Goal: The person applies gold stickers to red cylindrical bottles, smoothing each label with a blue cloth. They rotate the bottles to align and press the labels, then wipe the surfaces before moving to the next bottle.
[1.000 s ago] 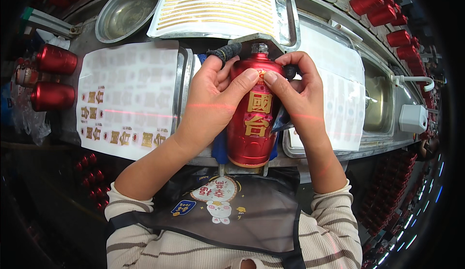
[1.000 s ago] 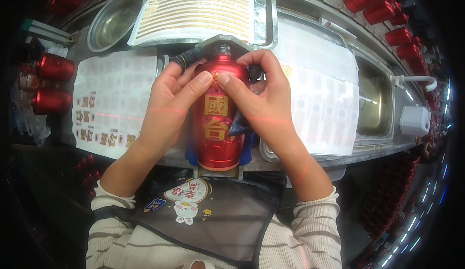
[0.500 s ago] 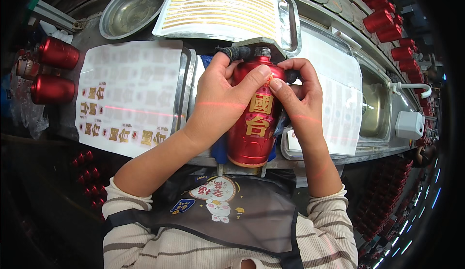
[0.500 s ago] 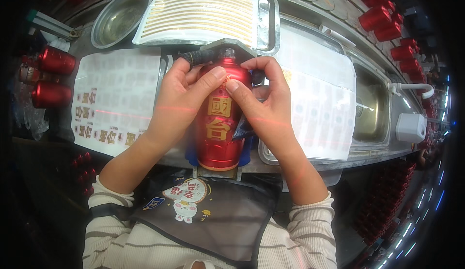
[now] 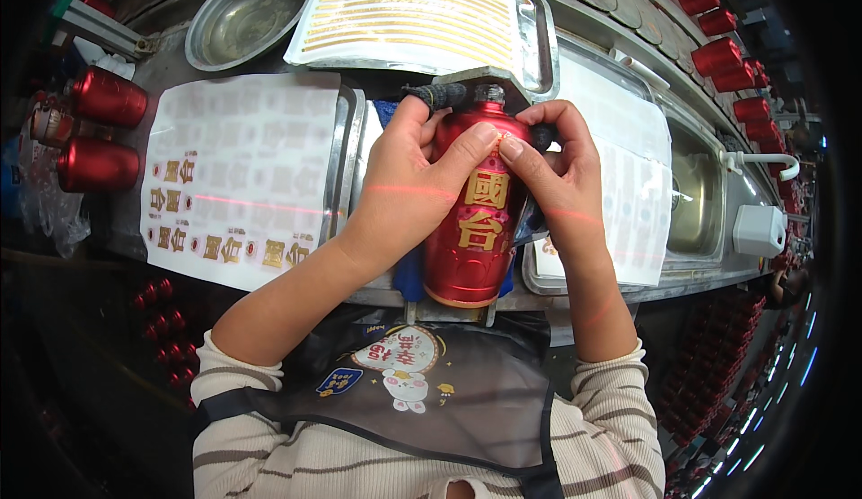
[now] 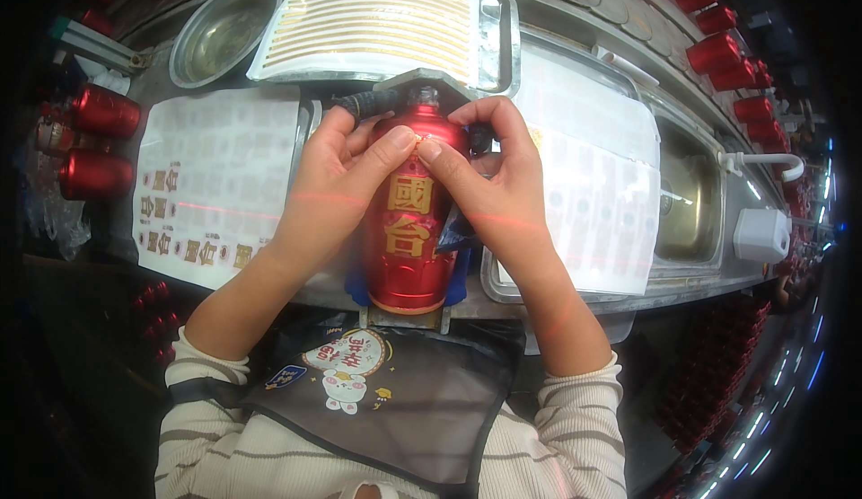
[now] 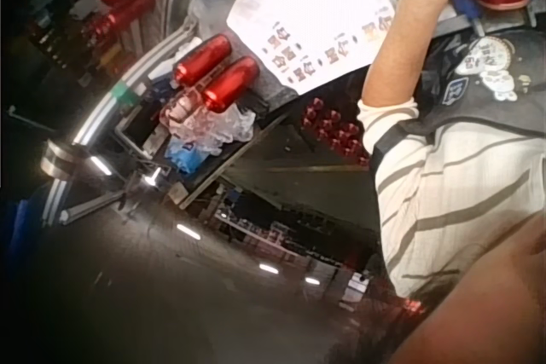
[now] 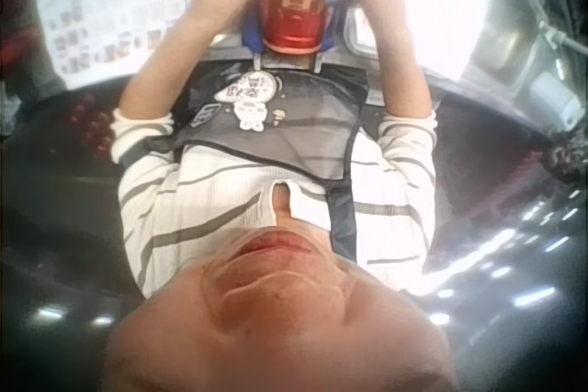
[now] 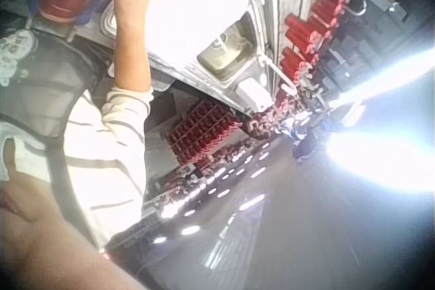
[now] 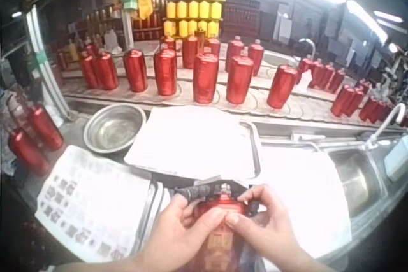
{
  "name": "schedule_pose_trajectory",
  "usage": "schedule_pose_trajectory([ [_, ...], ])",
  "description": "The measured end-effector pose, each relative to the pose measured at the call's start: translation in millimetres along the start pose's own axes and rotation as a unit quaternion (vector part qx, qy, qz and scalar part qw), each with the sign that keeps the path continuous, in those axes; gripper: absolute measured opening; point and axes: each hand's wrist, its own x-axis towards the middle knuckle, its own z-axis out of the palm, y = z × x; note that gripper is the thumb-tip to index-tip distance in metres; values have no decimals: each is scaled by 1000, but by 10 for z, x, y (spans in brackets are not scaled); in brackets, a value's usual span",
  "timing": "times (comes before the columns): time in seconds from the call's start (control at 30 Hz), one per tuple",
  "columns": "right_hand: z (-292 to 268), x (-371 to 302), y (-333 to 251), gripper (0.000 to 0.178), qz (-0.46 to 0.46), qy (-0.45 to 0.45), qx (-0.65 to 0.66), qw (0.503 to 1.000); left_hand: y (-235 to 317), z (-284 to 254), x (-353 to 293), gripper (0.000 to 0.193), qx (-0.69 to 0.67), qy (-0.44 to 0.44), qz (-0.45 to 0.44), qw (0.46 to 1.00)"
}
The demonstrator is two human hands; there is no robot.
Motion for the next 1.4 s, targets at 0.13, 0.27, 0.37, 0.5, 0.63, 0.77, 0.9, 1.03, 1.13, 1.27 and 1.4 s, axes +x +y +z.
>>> schedule_pose_trajectory([
  [0.13,9,31,-21,35,9,-6,-13,1000,15,-2,-9,33,-14,1,-5,1000],
  [0.27,35,30,-69,31,29,-9,-19,999,-1,-58,-25,35,-62,4,-36,997],
  [0.37,-6,40,-80,24,33,-16,2,999,7,-27,-56,39,-48,-2,-21,999],
  [0.5,-75,7,-51,17,18,-24,24,999,20,20,-95,42,-3,-11,-2,1000],
  [0.63,-12,11,-29,26,11,-21,-11,1000,24,-24,-91,42,12,-16,-7,1000],
  [0.77,-22,29,-19,29,22,-16,18,999,7,-38,-95,44,-16,-17,-1,1000],
  [0.9,-73,26,-35,31,50,-10,62,997,38,-41,-68,46,-78,-16,-22,997],
  [1.03,26,-31,-74,34,12,-7,-26,1000,-10,-41,-77,46,-22,-17,8,1000],
  [1.13,30,-39,-75,34,-7,-10,-55,998,17,-35,-86,45,-21,-16,-2,1000],
  [1.27,32,-35,-55,33,-7,-12,-29,999,11,0,-88,43,-13,-9,9,1000],
  [1.4,-32,-14,-11,30,8,-20,-27,999,25,-31,-60,42,-39,-5,-17,999],
])
